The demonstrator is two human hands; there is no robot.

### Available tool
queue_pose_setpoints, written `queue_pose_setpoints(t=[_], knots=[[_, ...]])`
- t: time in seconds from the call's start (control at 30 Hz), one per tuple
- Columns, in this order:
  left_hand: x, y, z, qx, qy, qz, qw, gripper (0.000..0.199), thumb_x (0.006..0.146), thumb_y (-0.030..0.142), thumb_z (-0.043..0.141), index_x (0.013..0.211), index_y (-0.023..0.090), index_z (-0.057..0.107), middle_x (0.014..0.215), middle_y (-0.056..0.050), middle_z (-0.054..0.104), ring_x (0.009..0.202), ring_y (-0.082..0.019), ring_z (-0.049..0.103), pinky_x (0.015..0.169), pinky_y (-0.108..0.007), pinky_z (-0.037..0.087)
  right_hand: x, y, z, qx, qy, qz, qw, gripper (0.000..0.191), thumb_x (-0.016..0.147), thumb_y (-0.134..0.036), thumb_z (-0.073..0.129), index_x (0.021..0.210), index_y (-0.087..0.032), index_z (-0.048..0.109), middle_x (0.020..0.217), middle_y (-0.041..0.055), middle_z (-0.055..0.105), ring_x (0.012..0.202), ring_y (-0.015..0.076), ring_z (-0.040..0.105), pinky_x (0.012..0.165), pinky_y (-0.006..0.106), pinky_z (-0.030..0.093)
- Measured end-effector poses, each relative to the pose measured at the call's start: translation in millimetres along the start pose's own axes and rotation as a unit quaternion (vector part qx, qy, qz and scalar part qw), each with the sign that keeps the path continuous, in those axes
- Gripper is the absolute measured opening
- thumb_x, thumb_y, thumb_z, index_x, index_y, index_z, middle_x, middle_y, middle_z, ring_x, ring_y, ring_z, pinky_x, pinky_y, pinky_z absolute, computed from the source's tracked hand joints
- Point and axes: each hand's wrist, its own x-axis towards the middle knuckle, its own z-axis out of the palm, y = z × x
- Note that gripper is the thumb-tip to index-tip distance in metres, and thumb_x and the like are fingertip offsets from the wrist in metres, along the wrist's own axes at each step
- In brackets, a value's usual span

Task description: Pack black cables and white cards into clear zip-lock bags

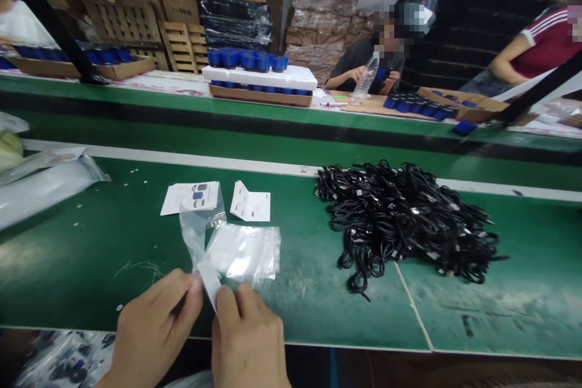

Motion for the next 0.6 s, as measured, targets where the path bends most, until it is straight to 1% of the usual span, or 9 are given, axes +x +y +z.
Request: queue_pose_setpoints(t=[0.07, 0.13, 0.2, 0.33, 0.37, 0.43, 0.5, 0.53, 0.6], knots=[[-1.6, 0.0, 2.3, -0.012, -0.025, 0.026, 0.999, 0.030, 0.095, 0.024, 0.040, 0.068, 0.021, 0.054, 0.057, 0.003, 0.055, 0.050, -0.011, 0.055, 0.051, -0.020, 0.040, 1.8, -0.1, -0.4, 0.006, -0.031, 0.010, 0.999, 0.021, 0.082, -0.006, 0.039, 0.078, -0.020, 0.054, 0.067, 0.0028, 0.059, 0.050, 0.0180, 0.059, 0.042, 0.026, 0.038], [-2.8, -0.6, 3.5, -0.019, -0.047, 0.034, 0.998, 0.029, 0.095, 0.022, 0.040, 0.069, 0.021, 0.053, 0.059, 0.003, 0.055, 0.051, -0.011, 0.055, 0.052, -0.021, 0.041, 3.8, 0.0, -3.1, 0.036, -0.067, 0.024, 0.997, 0.021, 0.081, -0.006, 0.038, 0.076, -0.020, 0.053, 0.066, 0.0029, 0.059, 0.049, 0.0182, 0.059, 0.042, 0.026, 0.037], [-3.0, -1.4, 3.4, -0.013, -0.051, 0.034, 0.998, 0.029, 0.095, 0.022, 0.038, 0.069, 0.021, 0.051, 0.059, 0.003, 0.054, 0.052, -0.012, 0.055, 0.051, -0.021, 0.041, 6.1, 0.4, -9.4, 0.103, -0.101, 0.043, 0.989, 0.020, 0.083, -0.008, 0.038, 0.085, -0.017, 0.056, 0.072, 0.0049, 0.062, 0.055, 0.0183, 0.062, 0.046, 0.025, 0.042], [-1.6, -1.9, 0.5, -0.016, -0.056, 0.038, 0.998, 0.027, 0.096, 0.022, 0.033, 0.073, 0.022, 0.048, 0.063, 0.002, 0.053, 0.056, -0.012, 0.055, 0.051, -0.022, 0.042, 12.0, 2.8, -28.7, 0.234, -0.165, 0.055, 0.957, 0.029, 0.087, -0.014, 0.040, 0.109, -0.015, 0.058, 0.091, 0.0101, 0.066, 0.074, 0.0200, 0.066, 0.066, 0.028, 0.051], [-1.6, -1.5, -0.9, -0.021, -0.059, 0.037, 0.997, 0.027, 0.096, 0.022, 0.033, 0.073, 0.022, 0.047, 0.065, 0.002, 0.052, 0.056, -0.012, 0.055, 0.051, -0.021, 0.043, 13.8, 3.8, -33.1, 0.252, -0.180, 0.054, 0.949, 0.029, 0.087, -0.015, 0.040, 0.108, -0.015, 0.060, 0.091, 0.0101, 0.066, 0.075, 0.0203, 0.066, 0.067, 0.029, 0.051], [-2.7, -0.1, -4.6, -0.034, -0.068, 0.032, 0.997, 0.026, 0.095, 0.022, 0.033, 0.074, 0.022, 0.047, 0.067, 0.002, 0.051, 0.056, -0.011, 0.055, 0.050, -0.021, 0.043, 17.2, 6.5, -39.1, 0.278, -0.206, 0.051, 0.937, 0.023, 0.089, -0.016, 0.042, 0.093, -0.016, 0.065, 0.082, 0.0079, 0.066, 0.069, 0.0189, 0.064, 0.064, 0.027, 0.051], [-5.6, 1.0, -8.2, -0.053, -0.078, 0.017, 0.995, 0.024, 0.095, 0.022, 0.033, 0.075, 0.023, 0.047, 0.071, 0.002, 0.050, 0.057, -0.011, 0.055, 0.051, -0.020, 0.044, 19.4, 9.7, -40.1, 0.306, -0.206, 0.064, 0.927, 0.021, 0.089, -0.020, 0.050, 0.077, -0.017, 0.066, 0.071, 0.0035, 0.063, 0.062, 0.0155, 0.061, 0.060, 0.024, 0.049], [-7.8, 0.8, -9.3, -0.062, -0.080, 0.008, 0.995, 0.023, 0.094, 0.022, 0.034, 0.077, 0.023, 0.049, 0.074, 0.001, 0.050, 0.058, -0.011, 0.055, 0.053, -0.020, 0.045, 19.9, 11.4, -38.6, 0.327, -0.187, 0.087, 0.922, 0.019, 0.088, -0.023, 0.055, 0.073, -0.017, 0.065, 0.069, 0.0018, 0.062, 0.062, 0.0140, 0.060, 0.060, 0.022, 0.048], [-13.7, -2.6, -7.9, -0.073, -0.057, -0.014, 0.996, 0.021, 0.093, 0.024, 0.036, 0.079, 0.023, 0.052, 0.079, -0.001, 0.052, 0.063, -0.012, 0.058, 0.057, -0.022, 0.047, 19.7, 14.2, -33.3, 0.383, -0.125, 0.149, 0.903, 0.011, 0.082, -0.028, 0.067, 0.080, -0.017, 0.066, 0.074, 0.0007, 0.063, 0.067, 0.0127, 0.061, 0.063, 0.020, 0.049]])
